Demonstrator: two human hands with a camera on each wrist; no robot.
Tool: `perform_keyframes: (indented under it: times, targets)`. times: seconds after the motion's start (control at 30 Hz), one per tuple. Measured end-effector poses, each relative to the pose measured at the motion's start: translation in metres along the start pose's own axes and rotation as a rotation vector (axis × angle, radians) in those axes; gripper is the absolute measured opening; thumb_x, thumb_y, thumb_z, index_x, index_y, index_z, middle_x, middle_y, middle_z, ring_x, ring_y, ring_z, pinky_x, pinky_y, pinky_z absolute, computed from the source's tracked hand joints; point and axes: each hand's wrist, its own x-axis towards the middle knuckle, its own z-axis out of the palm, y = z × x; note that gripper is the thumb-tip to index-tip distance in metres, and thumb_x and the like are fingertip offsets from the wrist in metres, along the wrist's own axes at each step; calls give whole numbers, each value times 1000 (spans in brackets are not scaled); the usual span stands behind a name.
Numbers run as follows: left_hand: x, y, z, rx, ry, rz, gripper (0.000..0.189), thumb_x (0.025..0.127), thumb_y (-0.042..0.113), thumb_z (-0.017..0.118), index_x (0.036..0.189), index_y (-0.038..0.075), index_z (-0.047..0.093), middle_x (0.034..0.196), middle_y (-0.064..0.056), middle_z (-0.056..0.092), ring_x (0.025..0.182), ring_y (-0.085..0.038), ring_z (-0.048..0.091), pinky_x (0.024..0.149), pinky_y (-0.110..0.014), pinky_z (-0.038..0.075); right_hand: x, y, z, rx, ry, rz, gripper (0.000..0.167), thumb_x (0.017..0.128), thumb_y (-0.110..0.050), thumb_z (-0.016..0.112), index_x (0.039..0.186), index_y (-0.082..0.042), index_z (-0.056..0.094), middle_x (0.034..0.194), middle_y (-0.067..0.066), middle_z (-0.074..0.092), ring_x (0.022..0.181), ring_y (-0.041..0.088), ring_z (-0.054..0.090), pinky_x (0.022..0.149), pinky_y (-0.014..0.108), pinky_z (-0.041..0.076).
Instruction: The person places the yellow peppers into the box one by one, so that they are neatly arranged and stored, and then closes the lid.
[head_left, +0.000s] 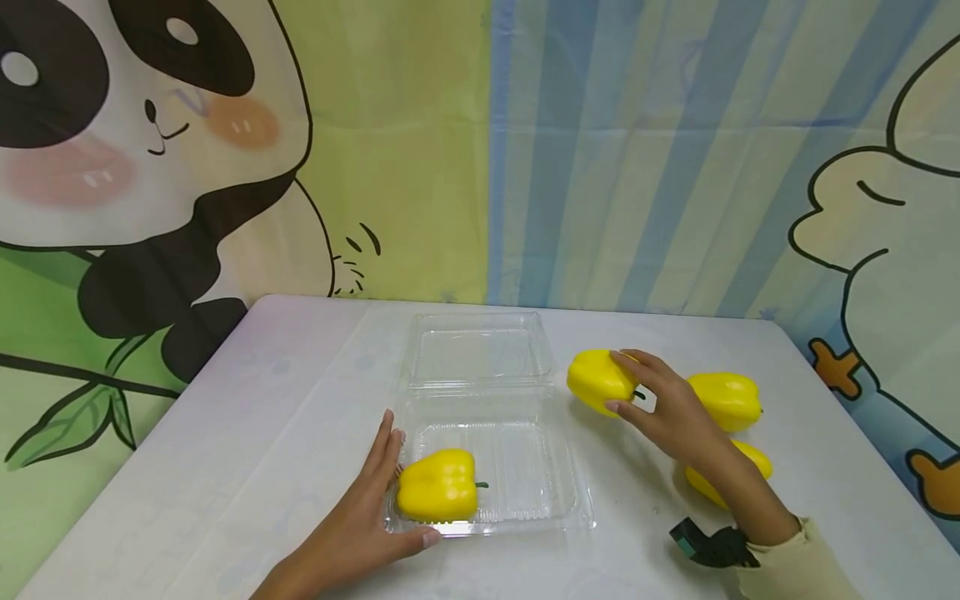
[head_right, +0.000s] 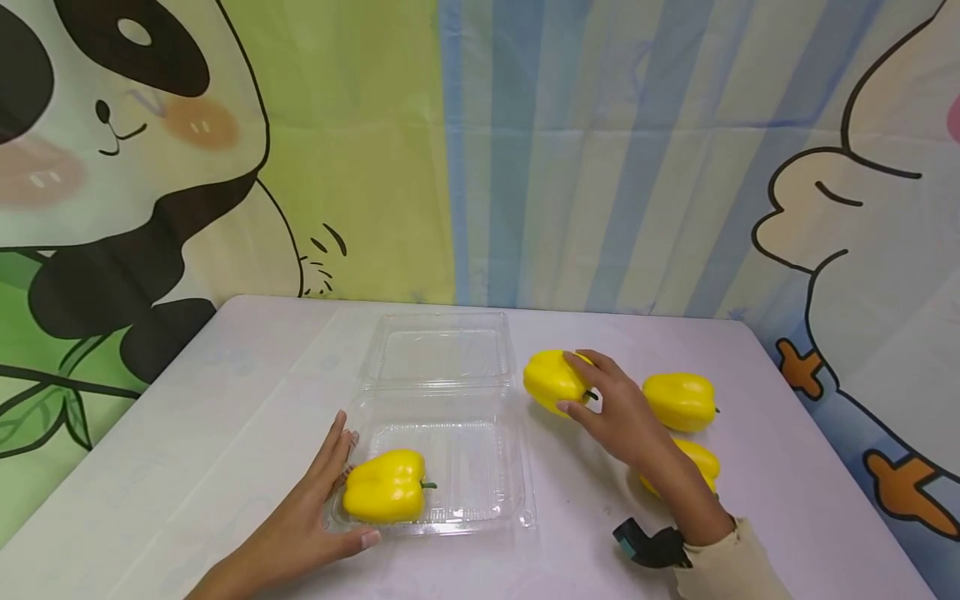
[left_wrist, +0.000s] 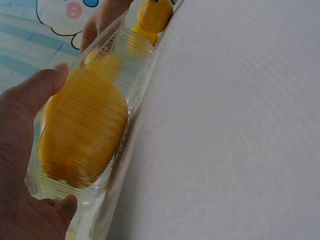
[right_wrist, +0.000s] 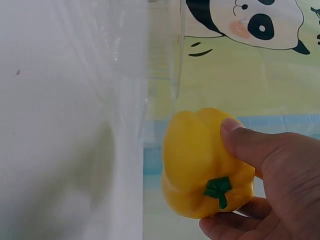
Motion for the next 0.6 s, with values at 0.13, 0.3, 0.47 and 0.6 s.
perform_keyframes:
  times: [0.13, 0.3, 0.47, 0.6]
  targets:
    - [0, 0, 0, -6, 5, 16, 122, 71, 58, 80, 157, 9, 8, 161, 10, -14, 132, -32, 44, 103, -61, 33, 1, -7, -2, -2, 9, -18, 70, 84, -16, 78, 146, -7, 45, 144, 16, 43, 115, 34, 53, 95, 56, 45]
    - [-1, 0, 0, -14, 5, 22, 121, 71, 57, 80, 157, 10, 8, 161, 10, -14, 132, -32, 44, 103, -61, 34, 1, -16, -4, 26, 12, -47, 70, 85, -21, 77, 146, -9, 45, 145, 13, 44, 115, 32, 52, 94, 54, 47]
    - [-1, 1, -1, -19, 2, 12, 122, 70, 59, 80, 157, 9, 9, 161, 11, -14, 132, -31, 44, 103, -61, 33, 1, -24, -5, 76, 13, -111, 68, 86, -21, 75, 146, -10, 45, 144, 10, 45, 118, 30, 53, 92, 49, 49]
    - [-1, 1, -1, -19, 4, 16, 122, 70, 59, 80, 157, 9, 10, 161, 11, -14, 132, -31, 44, 103, -61, 33, 2, -29, -5, 115, 14, -148, 67, 86, -19, 75, 145, -10, 46, 144, 9, 45, 121, 30, 53, 92, 45, 49]
